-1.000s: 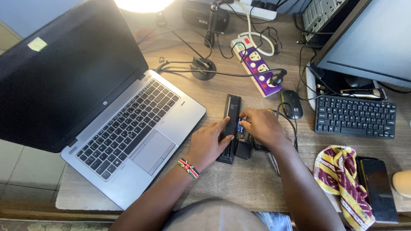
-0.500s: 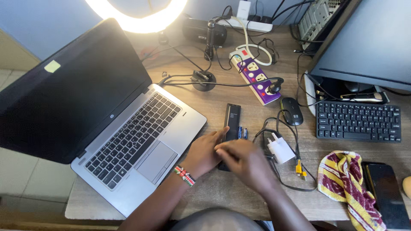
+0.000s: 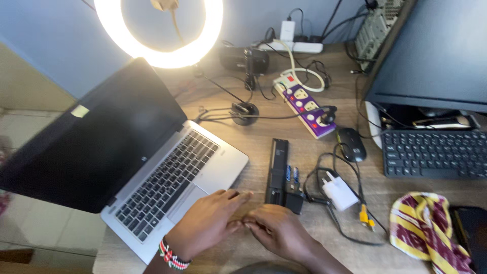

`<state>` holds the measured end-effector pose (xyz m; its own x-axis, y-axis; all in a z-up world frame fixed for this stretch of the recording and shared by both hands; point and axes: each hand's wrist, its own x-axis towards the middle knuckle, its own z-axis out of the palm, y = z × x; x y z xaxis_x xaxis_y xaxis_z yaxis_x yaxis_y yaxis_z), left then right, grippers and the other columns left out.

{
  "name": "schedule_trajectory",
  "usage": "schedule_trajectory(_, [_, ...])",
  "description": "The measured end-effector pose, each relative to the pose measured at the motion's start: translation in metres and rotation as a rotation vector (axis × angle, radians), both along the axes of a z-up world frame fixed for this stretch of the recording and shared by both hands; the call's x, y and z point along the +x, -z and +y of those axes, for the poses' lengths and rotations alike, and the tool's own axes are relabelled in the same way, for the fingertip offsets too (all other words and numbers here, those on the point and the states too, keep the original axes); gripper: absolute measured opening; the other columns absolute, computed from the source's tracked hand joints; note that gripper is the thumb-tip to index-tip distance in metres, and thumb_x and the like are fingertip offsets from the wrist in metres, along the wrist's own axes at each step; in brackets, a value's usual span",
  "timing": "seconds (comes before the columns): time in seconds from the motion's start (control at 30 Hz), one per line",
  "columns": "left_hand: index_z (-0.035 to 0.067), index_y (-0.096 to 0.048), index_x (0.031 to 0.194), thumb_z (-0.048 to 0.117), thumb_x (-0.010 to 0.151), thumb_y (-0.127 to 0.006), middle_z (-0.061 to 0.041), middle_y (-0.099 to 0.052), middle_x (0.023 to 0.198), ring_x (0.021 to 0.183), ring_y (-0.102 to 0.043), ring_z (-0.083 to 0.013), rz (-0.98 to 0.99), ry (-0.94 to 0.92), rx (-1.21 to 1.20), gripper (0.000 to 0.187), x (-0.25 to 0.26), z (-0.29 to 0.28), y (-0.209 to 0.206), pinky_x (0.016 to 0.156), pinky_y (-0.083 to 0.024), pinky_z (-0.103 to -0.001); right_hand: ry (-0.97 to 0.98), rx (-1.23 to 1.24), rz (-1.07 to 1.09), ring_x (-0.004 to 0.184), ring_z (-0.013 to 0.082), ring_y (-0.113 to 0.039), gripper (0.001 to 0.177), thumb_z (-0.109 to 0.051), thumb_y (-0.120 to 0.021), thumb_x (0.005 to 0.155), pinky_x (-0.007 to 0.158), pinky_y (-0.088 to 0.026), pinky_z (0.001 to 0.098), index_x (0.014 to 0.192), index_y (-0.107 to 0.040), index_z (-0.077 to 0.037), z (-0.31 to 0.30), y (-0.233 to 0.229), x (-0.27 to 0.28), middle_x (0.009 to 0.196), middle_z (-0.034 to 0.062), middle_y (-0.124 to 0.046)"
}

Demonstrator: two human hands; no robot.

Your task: The person wipes a computer mouse with a cloth, opens its battery cover and inserts a battery, then closes the laptop lid. They then unplug cables from the power strip, pick up a laptop charger brick and cable, and connect the cable to the charger.

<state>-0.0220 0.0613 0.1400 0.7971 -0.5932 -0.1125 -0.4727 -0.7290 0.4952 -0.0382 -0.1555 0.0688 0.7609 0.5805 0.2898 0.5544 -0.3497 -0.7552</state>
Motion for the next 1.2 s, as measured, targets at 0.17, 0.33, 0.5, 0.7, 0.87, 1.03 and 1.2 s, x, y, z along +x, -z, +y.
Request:
schedule_trajectory(0.17, [0.008, -0.051, 0.143, 0.028, 0.088, -0.073, -0.012, -0.063, 0.117, 0.11, -0.061, -0.0304, -0.038, -0.048, -0.042, 0.063, -0.002, 0.008, -0.002, 0.09, -0.051, -0.042, 0.015, -0.049, -0.037, 0.076, 0.0307, -0.067, 0.014, -0.011, -0.074, 0.088, 0.065, -0.052, 0.0424, 0.1, -0.071, -0.006, -0.004, 0.0, 0.0, 0.083, 0.0115, -0.07])
schedule_trajectory(0.33, [0.003, -0.054, 0.137, 0.031, 0.091, -0.074, -0.016, -0.062, 0.131, 0.123, -0.058, -0.0331, -0.208, -0.11, -0.096, 0.058, -0.01, 0.027, 0.004, 0.102, -0.046, -0.044, 0.021, -0.128, 0.081, 0.075, 0.0276, -0.069, 0.018, -0.015, -0.075, 0.086, 0.067, -0.054, 0.0411, 0.102, -0.072, -0.006, -0.001, 0.004, 0.001, 0.081, 0.0104, -0.071])
schedule_trajectory(0.5, [0.005, -0.056, 0.138, 0.035, 0.083, -0.076, -0.022, -0.054, 0.143, 0.142, -0.043, -0.0417, -0.714, -0.627, -0.071, 0.066, -0.008, 0.103, -0.015, 0.119, -0.034, -0.054, 0.006, -0.16, 0.091, 0.084, 0.027, -0.072, 0.019, -0.015, -0.072, 0.088, 0.071, -0.057, 0.0396, 0.104, -0.073, -0.006, 0.007, 0.005, 0.005, 0.091, 0.0101, -0.075])
schedule_trajectory(0.7, [-0.006, -0.046, 0.152, 0.027, 0.106, -0.069, -0.03, -0.045, 0.16, 0.152, -0.037, -0.0478, -1.006, -0.901, 0.291, 0.061, -0.012, 0.203, -0.05, 0.124, -0.025, -0.063, -0.025, -0.313, 0.147, 0.097, 0.0256, -0.072, 0.028, -0.018, -0.07, 0.09, 0.084, -0.057, 0.0386, 0.117, -0.073, -0.011, 0.029, -0.007, -0.002, 0.103, 0.0086, -0.075])
schedule_trajectory(0.87, [-0.004, -0.054, 0.147, 0.023, 0.103, -0.069, -0.02, -0.06, 0.142, 0.136, -0.053, -0.0387, -0.865, -0.891, 0.27, 0.053, -0.005, 0.226, -0.052, 0.121, -0.033, -0.06, -0.055, -0.346, 0.014, 0.132, 0.0296, -0.055, 0.05, -0.022, -0.069, 0.089, 0.107, -0.044, 0.0426, 0.136, -0.059, -0.009, 0.043, -0.008, -0.003, 0.145, 0.0121, -0.059])
schedule_trajectory(1.03, [0.003, -0.07, 0.133, 0.013, 0.109, -0.064, -0.015, -0.072, 0.123, 0.115, -0.067, -0.0324, -0.978, -0.87, 0.207, 0.027, -0.013, 0.216, -0.053, 0.112, -0.047, -0.048, -0.024, -0.553, 0.001, 0.152, 0.0335, -0.029, 0.076, -0.03, -0.065, 0.092, 0.117, -0.027, 0.0449, 0.158, -0.034, -0.011, 0.063, 0.007, 0.005, 0.166, 0.0175, -0.029])
schedule_trajectory(1.2, [0.003, -0.076, 0.116, 0.014, 0.104, -0.066, -0.013, -0.075, 0.105, 0.086, -0.072, -0.0271, -0.866, -0.84, 0.196, 0.019, -0.05, 0.181, -0.063, 0.076, -0.056, -0.038, -0.008, -0.613, 0.053, 0.151, 0.0323, -0.027, 0.081, -0.034, -0.064, 0.092, 0.118, -0.024, 0.0443, 0.16, -0.027, -0.011, 0.069, 0.013, 0.006, 0.168, 0.0157, -0.024])
